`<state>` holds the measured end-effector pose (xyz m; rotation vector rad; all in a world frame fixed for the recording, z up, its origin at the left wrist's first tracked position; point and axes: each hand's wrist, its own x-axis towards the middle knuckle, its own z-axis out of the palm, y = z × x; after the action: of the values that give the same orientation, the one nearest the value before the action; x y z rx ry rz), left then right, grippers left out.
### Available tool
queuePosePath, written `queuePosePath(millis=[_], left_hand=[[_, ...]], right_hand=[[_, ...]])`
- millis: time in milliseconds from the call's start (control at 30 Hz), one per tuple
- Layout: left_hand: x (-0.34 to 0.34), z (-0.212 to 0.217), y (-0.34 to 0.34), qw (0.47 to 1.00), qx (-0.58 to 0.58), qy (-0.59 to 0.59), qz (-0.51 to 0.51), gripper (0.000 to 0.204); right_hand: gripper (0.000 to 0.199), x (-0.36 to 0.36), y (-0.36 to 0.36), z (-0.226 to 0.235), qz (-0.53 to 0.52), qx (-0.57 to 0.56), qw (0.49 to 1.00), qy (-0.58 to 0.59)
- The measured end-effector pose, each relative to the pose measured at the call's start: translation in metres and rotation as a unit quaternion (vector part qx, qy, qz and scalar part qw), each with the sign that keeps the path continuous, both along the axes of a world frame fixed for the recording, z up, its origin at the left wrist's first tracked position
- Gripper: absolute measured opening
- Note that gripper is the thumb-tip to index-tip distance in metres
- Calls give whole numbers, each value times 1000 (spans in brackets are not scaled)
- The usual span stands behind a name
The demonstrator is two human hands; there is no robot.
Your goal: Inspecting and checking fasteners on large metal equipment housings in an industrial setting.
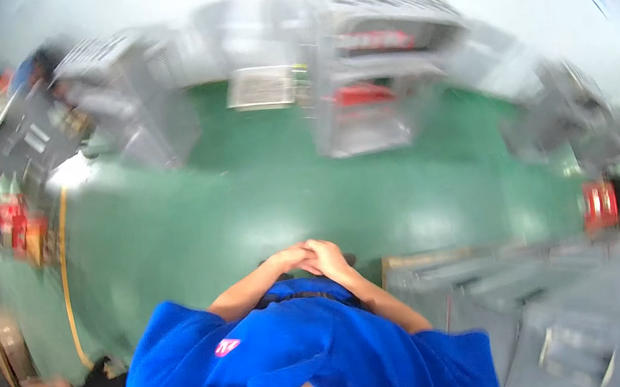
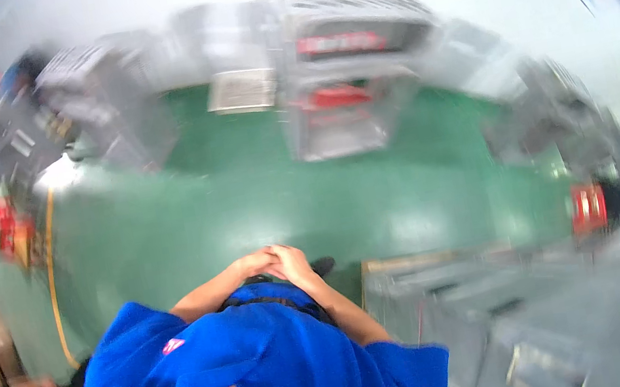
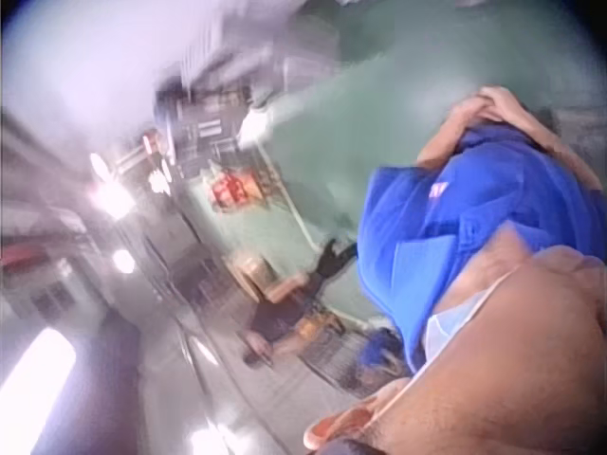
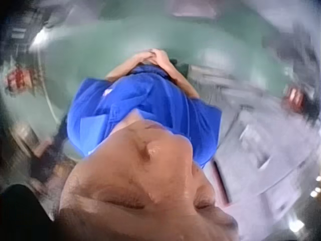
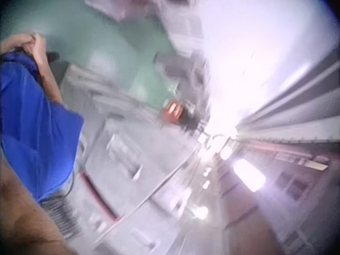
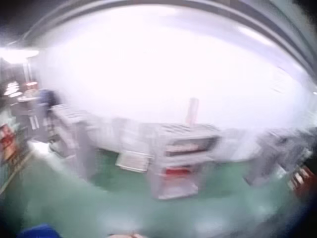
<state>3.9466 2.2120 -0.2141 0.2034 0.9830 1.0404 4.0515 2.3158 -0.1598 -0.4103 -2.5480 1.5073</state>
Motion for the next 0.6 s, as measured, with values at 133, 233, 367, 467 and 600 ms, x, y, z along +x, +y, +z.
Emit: queuePosePath(millis=[133, 233, 367, 467, 600], left_hand=[[-37, 7, -69, 999, 25, 31, 17, 31], [-65, 7, -111, 998, 40, 42, 12, 31], [-107, 4, -208, 990, 28, 40, 132, 28], [-114, 5, -275, 970, 21, 36, 240, 26], [-133, 7, -319, 929, 63, 41, 361, 24]], right_hand=[[14, -42, -67, -1, 42, -18, 999, -25], [15, -77, -109, -14, 86, 3, 995, -41], [17, -141, -190, -12, 170, -14, 982, -83], [19, -178, -237, -1, 265, -13, 959, -101], [23, -219, -280, 1, 359, 33, 932, -46]])
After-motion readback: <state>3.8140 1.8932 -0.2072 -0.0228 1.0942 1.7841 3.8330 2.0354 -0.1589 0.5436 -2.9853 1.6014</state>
